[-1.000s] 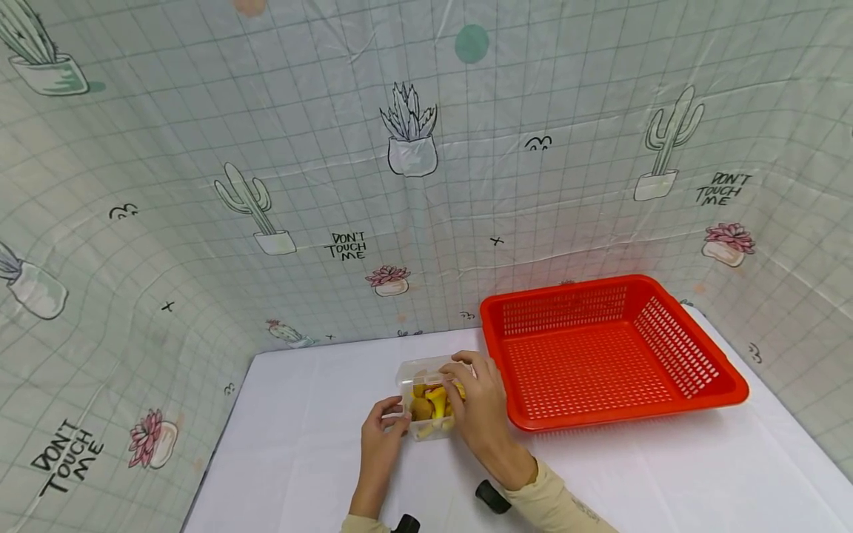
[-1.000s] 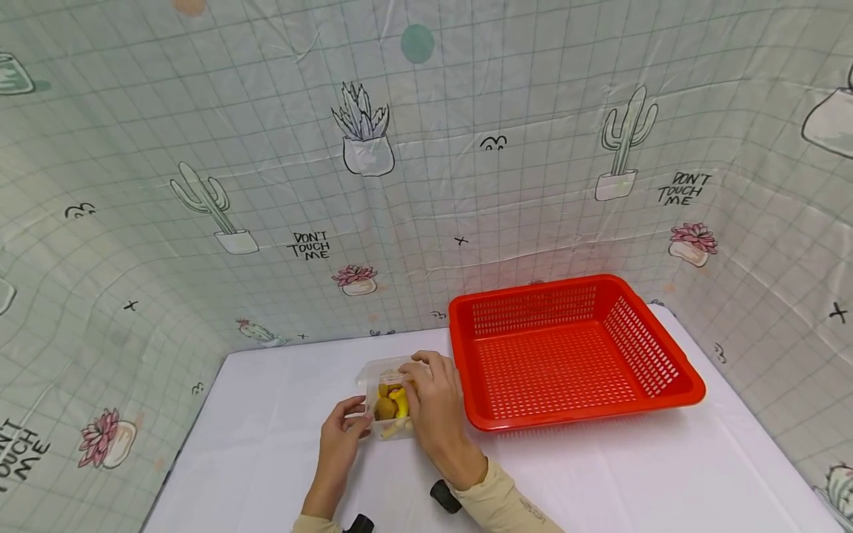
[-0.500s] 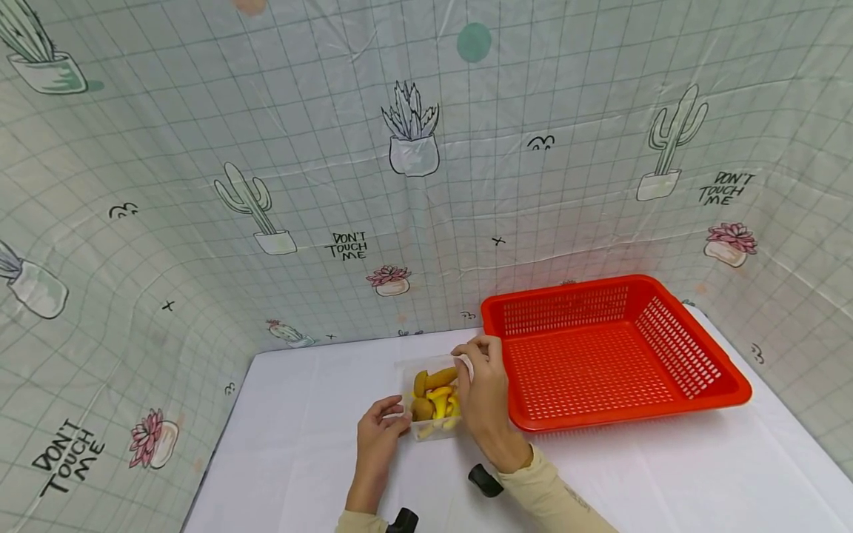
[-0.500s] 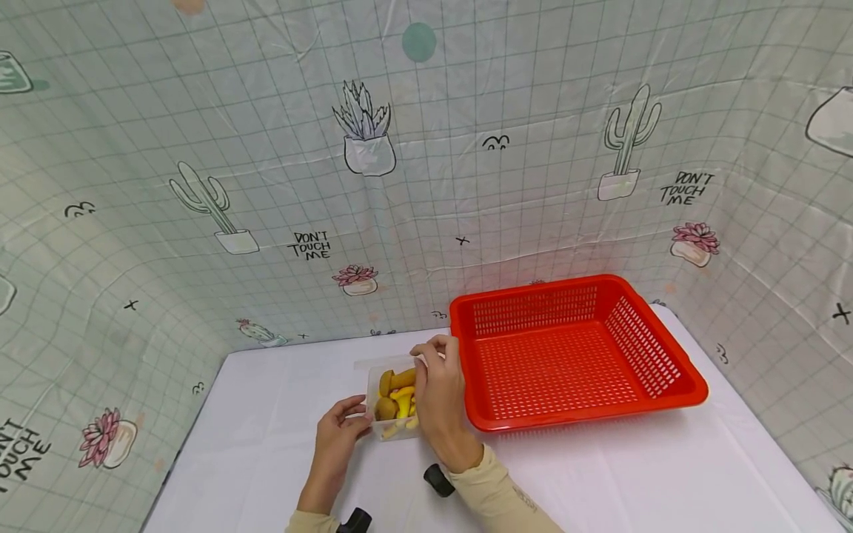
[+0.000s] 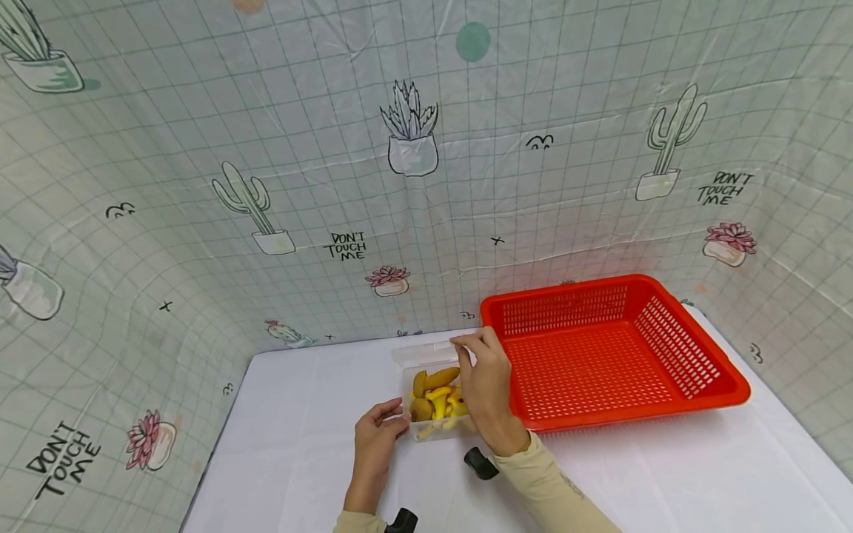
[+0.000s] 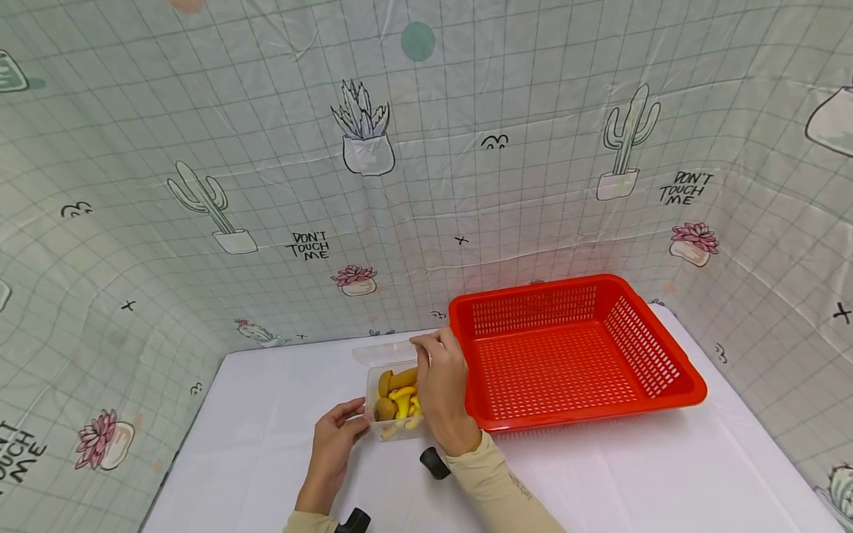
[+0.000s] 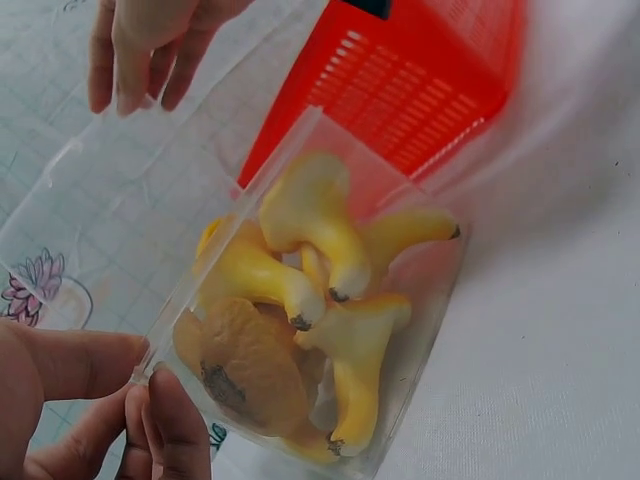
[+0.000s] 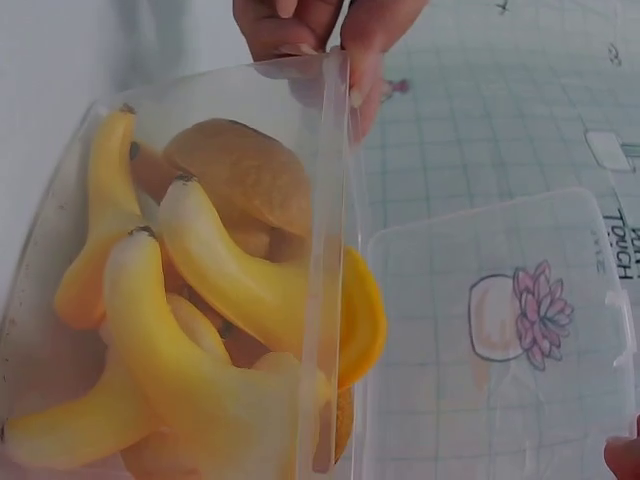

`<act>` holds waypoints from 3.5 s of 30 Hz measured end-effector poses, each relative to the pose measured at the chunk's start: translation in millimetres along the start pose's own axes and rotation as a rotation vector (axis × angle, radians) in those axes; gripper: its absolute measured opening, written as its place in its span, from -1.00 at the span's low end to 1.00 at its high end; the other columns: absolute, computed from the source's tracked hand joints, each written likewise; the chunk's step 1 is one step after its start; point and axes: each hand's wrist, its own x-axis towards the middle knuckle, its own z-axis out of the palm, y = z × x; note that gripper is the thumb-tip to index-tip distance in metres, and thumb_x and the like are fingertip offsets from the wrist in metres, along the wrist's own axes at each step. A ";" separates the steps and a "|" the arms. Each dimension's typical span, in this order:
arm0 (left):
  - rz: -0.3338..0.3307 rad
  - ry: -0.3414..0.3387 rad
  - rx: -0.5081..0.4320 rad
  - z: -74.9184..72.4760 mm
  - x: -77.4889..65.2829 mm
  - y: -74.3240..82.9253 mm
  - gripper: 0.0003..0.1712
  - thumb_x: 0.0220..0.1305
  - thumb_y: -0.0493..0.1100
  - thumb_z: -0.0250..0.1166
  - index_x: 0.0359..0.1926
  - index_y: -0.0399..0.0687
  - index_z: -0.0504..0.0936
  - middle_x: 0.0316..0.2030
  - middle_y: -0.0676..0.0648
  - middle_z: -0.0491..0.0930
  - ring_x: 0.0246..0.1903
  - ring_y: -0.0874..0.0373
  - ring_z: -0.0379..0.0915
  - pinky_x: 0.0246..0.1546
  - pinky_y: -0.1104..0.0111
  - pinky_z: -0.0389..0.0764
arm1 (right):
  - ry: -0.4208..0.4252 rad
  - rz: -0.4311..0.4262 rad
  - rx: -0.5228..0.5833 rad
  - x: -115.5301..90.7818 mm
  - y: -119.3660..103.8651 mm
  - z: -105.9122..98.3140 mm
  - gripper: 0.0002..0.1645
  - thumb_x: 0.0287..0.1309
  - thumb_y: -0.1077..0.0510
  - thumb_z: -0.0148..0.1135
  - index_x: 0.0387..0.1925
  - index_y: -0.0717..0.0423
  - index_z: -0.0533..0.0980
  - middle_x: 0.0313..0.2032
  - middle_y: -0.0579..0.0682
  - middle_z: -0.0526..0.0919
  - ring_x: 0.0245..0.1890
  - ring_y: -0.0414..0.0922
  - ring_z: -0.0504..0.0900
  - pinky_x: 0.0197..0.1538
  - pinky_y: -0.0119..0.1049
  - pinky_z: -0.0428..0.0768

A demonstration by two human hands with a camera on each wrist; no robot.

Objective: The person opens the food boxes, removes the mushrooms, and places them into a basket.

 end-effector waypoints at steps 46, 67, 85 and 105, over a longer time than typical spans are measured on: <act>-0.023 -0.017 -0.039 -2.9 -1.9 -0.7 -0.47 0.29 -0.42 0.37 0.26 -0.56 0.57 -0.01 -0.24 0.62 -0.30 0.29 0.60 -0.22 0.55 0.69 | -0.302 0.008 0.017 -21.4 3.4 -23.2 -0.29 0.04 0.58 0.42 0.29 0.30 0.57 0.49 0.14 0.44 0.34 0.21 0.51 0.35 0.15 0.56; -0.026 -0.004 -0.057 -2.6 -3.0 0.5 -0.48 0.27 -0.44 0.38 0.24 -0.56 0.58 -0.05 -0.20 0.63 -0.25 0.27 0.59 -0.20 0.54 0.70 | -0.559 -0.157 -0.197 -37.0 12.4 -10.2 -0.65 -0.04 0.45 0.58 -0.16 0.16 0.80 -0.11 -0.07 0.76 -0.15 0.00 0.65 -0.06 -0.13 0.64; -0.026 -0.003 -0.076 -1.4 -1.3 -0.1 -0.47 0.25 -0.46 0.38 0.25 -0.57 0.57 -0.04 -0.19 0.62 -0.25 0.29 0.59 -0.22 0.54 0.70 | -0.579 -0.118 -0.272 -34.8 12.2 -1.8 -0.78 -0.02 0.46 0.55 -0.39 0.11 0.79 -0.26 -0.04 0.75 -0.26 -0.02 0.61 -0.14 -0.12 0.59; -0.027 0.004 -0.059 -3.8 -6.8 0.2 -0.49 0.25 -0.45 0.38 0.23 -0.54 0.60 -0.05 -0.19 0.60 -0.26 0.25 0.60 -0.20 0.53 0.71 | -0.377 -0.110 -0.182 -36.4 -8.9 -27.3 -0.68 -0.19 0.42 0.70 -0.36 0.07 0.79 -0.26 -0.10 0.73 -0.19 -0.08 0.65 -0.15 -0.18 0.61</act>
